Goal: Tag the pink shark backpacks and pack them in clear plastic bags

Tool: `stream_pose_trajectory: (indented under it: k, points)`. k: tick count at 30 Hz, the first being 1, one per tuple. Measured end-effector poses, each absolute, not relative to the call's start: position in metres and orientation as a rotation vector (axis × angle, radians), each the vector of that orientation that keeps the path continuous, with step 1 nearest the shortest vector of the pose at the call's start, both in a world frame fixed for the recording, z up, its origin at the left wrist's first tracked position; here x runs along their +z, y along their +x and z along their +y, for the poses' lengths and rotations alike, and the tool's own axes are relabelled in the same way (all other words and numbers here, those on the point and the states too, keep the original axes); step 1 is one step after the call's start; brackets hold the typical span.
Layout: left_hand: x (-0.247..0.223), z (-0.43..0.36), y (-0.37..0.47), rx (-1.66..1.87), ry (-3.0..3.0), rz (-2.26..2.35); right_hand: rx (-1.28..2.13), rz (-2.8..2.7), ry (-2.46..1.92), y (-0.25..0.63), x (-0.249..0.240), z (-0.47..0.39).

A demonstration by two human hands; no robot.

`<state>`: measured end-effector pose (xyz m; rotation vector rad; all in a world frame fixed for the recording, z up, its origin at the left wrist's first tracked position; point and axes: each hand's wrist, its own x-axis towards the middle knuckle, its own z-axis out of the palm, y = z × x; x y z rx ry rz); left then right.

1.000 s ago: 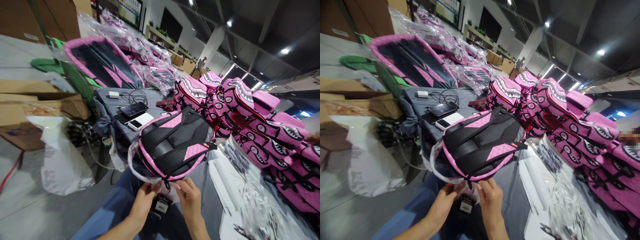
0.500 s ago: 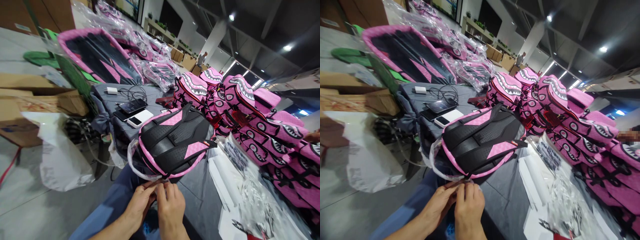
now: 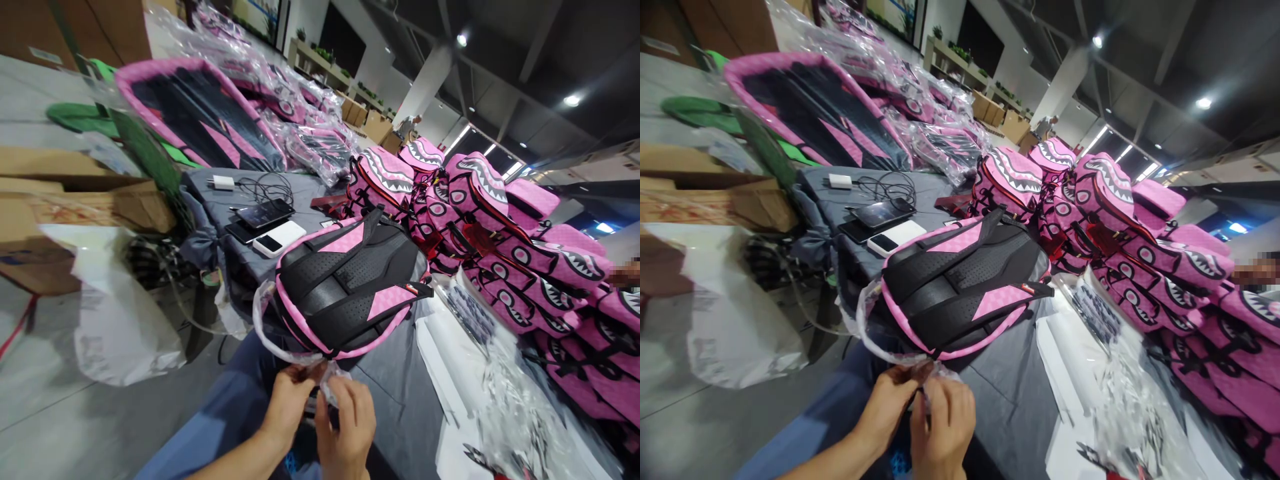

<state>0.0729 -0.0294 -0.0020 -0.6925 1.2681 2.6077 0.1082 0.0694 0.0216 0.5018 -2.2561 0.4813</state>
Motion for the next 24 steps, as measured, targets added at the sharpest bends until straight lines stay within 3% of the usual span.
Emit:
stream_pose_trajectory:
  k: [4,13,24]
  points:
    - [-0.002,-0.025,0.072,2.617,-0.717,1.377,0.381,-2.221,0.278,0.095,0.017,0.067]
    - [0.007,-0.053,0.087,2.337,-0.565,1.884,0.102,-2.23,0.4,0.089,0.015,0.06]
    - [0.03,-0.061,0.089,2.175,-0.399,1.935,0.199,-2.296,0.412,0.094,0.015,0.056]
